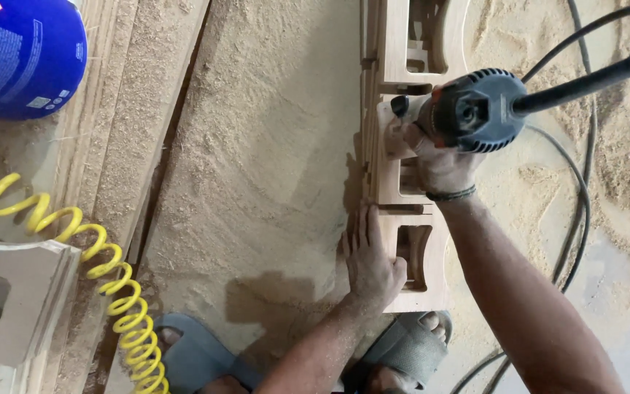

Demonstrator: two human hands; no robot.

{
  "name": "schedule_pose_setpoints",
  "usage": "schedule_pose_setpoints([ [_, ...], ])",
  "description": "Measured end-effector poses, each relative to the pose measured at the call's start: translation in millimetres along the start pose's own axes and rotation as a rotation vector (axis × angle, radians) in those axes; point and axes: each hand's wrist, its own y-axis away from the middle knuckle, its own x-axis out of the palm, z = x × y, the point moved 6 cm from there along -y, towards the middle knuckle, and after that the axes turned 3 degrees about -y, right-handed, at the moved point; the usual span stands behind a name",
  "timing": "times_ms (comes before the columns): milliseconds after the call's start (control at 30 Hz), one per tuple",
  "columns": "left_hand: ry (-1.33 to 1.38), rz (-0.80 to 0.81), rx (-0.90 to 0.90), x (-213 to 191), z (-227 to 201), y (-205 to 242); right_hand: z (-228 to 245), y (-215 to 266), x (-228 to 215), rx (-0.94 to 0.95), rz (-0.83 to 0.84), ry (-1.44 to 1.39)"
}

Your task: Using a handheld power router to shape and finish the edges of decorative wooden furniture components.

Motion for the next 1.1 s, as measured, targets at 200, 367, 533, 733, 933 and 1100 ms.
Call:
schedule_pose_setpoints([
  [200,0.025,-0.026,0.023,-4.3,-2.3,-1.3,7.7,-21.7,13.4,0.021,-0.036,0.004],
  [367,-0.009,-0.055,0.031,-1.5,0.0,-0.2,20.3,-39.3,23.2,0.025,-0.065,0.005],
  [533,0.038,-0.030,-0.009,0.0,-0.7,0.8,34.1,-47.2,22.1,0.021,-0.094,0.012],
  [733,-0.003,-0.054,-0.043,3.3,0.9,3.5,6.2,-44.2,5.2,0.289,-0.157,0.276],
  [933,0.042,-0.039,-0.066,-0.3,-0.6,2.9,6.3,-44.2,-1.3,0.273,-0.136,0.253],
  [1100,0.070,-0.021,-0.081,1.5,0.2,3.0,4.9,-40.7,-13.9,0.263,-0.122,0.232],
])
